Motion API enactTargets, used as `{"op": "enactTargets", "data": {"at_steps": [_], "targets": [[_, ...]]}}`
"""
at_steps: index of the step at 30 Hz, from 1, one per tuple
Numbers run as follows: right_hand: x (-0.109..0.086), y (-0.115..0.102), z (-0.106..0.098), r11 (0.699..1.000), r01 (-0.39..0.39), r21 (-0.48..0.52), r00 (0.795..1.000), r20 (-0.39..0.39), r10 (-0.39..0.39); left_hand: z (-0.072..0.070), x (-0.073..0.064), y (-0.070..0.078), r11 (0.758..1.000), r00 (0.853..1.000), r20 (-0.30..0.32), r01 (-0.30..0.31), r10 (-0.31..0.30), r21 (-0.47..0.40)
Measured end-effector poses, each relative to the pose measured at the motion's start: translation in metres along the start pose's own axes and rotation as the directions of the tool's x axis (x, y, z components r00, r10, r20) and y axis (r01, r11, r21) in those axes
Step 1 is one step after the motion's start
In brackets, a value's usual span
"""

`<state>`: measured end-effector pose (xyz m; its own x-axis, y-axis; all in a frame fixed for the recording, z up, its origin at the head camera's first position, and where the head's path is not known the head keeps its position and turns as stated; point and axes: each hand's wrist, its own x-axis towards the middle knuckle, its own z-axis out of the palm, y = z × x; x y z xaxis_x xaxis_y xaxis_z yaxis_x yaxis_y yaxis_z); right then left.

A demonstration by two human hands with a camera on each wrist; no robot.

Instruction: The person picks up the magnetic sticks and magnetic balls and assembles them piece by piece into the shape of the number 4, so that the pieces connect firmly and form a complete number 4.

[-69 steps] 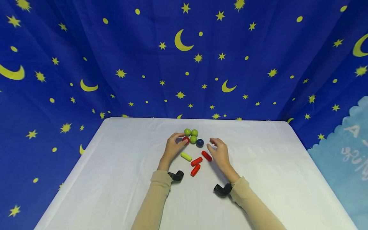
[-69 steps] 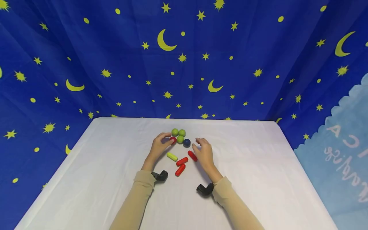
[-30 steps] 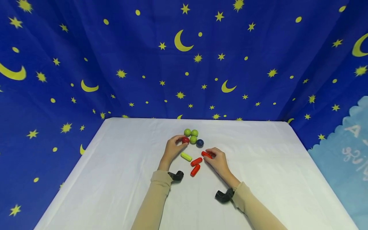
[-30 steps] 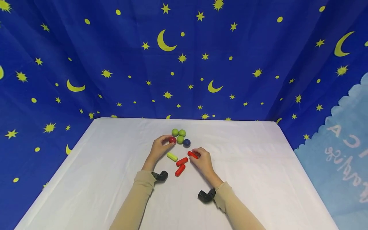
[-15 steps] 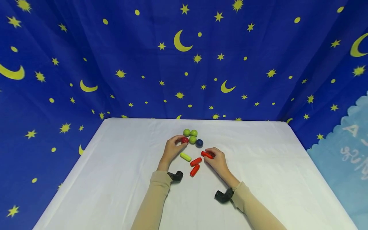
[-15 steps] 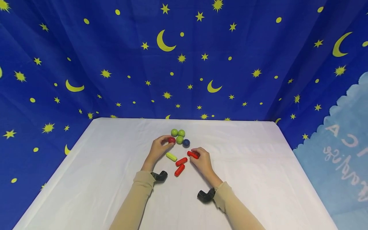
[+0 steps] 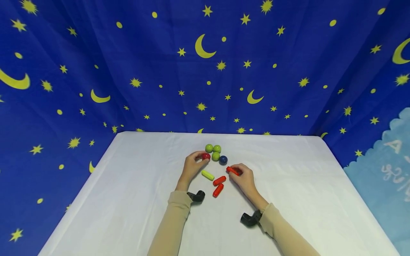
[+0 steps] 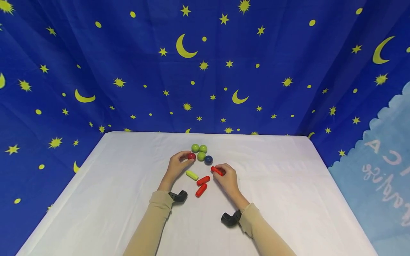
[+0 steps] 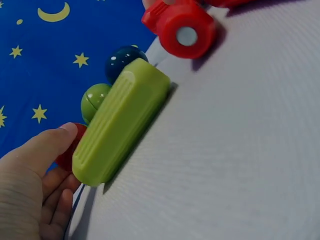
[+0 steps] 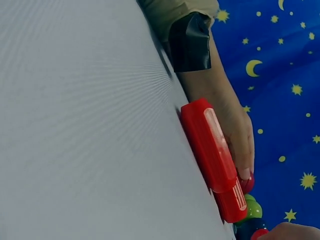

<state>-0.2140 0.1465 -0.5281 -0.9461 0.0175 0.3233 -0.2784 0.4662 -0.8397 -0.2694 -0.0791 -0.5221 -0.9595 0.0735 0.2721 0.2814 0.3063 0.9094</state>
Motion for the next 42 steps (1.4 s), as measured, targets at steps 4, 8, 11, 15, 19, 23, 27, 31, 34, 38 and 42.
{"op": "enactTargets", "data": {"at_steps": [4,8,11,15,19,23,27,31,34,38,42], "targets": [[0.003,0.003,0.0,0.999,-0.008,0.049,0.999,-0.038,0.01,-0.006,-0.006,0.021,1.0,1.0,-0.005,0.0,0.0,-0.029],[0.004,-0.004,-0.001,0.996,-0.002,0.092,0.996,-0.094,0.01,-0.009,-0.01,0.027,0.999,1.0,-0.01,0.011,-0.012,-0.042],[0.002,-0.017,-0.005,0.991,0.024,0.132,0.993,-0.12,-0.008,-0.01,-0.012,0.025,0.996,0.999,-0.013,0.048,-0.049,-0.074],[0.001,-0.028,-0.008,0.988,0.053,0.146,0.991,-0.127,-0.034,-0.012,-0.014,0.023,0.988,0.995,-0.005,0.102,-0.104,-0.116],[0.005,-0.029,-0.007,0.987,0.049,0.154,0.993,-0.112,-0.032,-0.013,-0.015,0.022,0.98,0.992,0.001,0.121,-0.123,-0.157],[0.011,-0.027,-0.006,0.981,0.051,0.185,0.993,-0.112,-0.031,-0.013,-0.014,0.021,0.975,0.993,0.015,0.114,-0.113,-0.188],[0.019,-0.025,-0.004,0.975,0.063,0.214,0.992,-0.121,-0.038,-0.013,-0.013,0.021,0.972,0.993,0.028,0.115,-0.112,-0.203],[0.026,-0.024,-0.001,0.964,0.079,0.252,0.992,-0.119,-0.05,-0.013,-0.012,0.023,0.972,0.994,0.045,0.103,-0.096,-0.21],[0.03,-0.023,0.001,0.958,0.094,0.269,0.991,-0.117,-0.064,-0.013,-0.011,0.025,0.973,0.995,0.06,0.087,-0.076,-0.214],[0.032,-0.024,0.002,0.953,0.107,0.283,0.991,-0.114,-0.077,-0.012,-0.01,0.026,0.976,0.997,0.062,0.065,-0.053,-0.208],[0.033,-0.027,0.003,0.951,0.11,0.29,0.991,-0.107,-0.082,-0.012,-0.01,0.028,0.984,0.999,0.051,0.002,0.007,-0.176]]}}
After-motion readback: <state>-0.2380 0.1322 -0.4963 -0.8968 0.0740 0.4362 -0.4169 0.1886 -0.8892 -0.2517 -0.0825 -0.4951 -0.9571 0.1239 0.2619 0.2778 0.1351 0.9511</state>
